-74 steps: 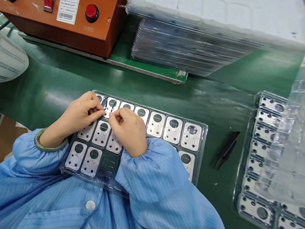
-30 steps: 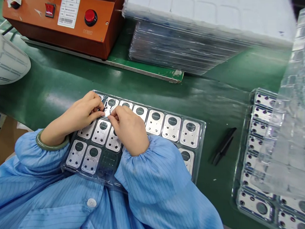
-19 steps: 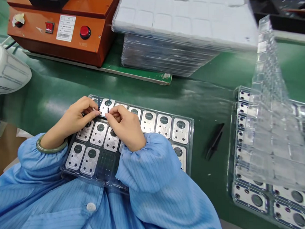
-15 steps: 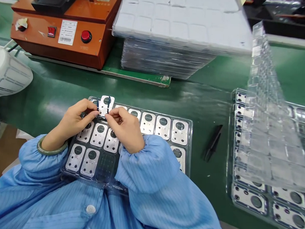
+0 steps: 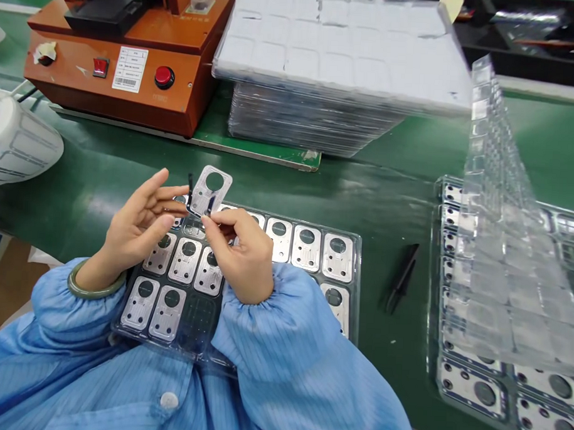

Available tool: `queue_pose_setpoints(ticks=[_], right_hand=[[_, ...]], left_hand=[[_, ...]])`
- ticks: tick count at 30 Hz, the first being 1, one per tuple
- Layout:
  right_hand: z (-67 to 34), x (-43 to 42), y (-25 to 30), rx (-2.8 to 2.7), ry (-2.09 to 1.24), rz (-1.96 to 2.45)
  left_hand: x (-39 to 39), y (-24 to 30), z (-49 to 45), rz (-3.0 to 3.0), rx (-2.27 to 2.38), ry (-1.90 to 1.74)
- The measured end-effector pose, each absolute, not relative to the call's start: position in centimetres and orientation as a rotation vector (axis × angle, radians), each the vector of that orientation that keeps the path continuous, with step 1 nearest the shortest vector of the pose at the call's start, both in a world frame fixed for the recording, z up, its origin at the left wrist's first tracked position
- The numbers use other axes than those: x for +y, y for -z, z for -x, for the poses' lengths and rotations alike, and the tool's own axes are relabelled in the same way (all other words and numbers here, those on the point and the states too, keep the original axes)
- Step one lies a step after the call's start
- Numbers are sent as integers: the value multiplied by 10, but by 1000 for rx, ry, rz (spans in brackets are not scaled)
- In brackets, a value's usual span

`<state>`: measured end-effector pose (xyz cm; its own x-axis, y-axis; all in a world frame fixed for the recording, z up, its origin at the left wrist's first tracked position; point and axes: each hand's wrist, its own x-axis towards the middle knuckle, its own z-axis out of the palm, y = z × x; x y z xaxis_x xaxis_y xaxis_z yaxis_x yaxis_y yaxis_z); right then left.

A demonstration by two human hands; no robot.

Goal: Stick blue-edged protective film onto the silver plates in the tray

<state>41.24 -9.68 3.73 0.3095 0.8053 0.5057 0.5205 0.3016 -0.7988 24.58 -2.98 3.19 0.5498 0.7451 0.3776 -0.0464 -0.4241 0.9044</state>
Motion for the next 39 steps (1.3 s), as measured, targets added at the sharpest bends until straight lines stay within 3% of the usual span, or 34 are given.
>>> queue_pose_setpoints(ticks=[5, 13, 39], right_hand=[[-411, -98, -38, -1437, -326, 1324], [-410, -97, -37, -1510, -311, 1313], [-409, -100, -35, -1687, -278, 1258]], left_hand=[[-32, -43, -249, -1526, 680, -784], [-33, -48, -256, -1381, 750, -822], [-35, -45, -250, -1823, 802, -993]])
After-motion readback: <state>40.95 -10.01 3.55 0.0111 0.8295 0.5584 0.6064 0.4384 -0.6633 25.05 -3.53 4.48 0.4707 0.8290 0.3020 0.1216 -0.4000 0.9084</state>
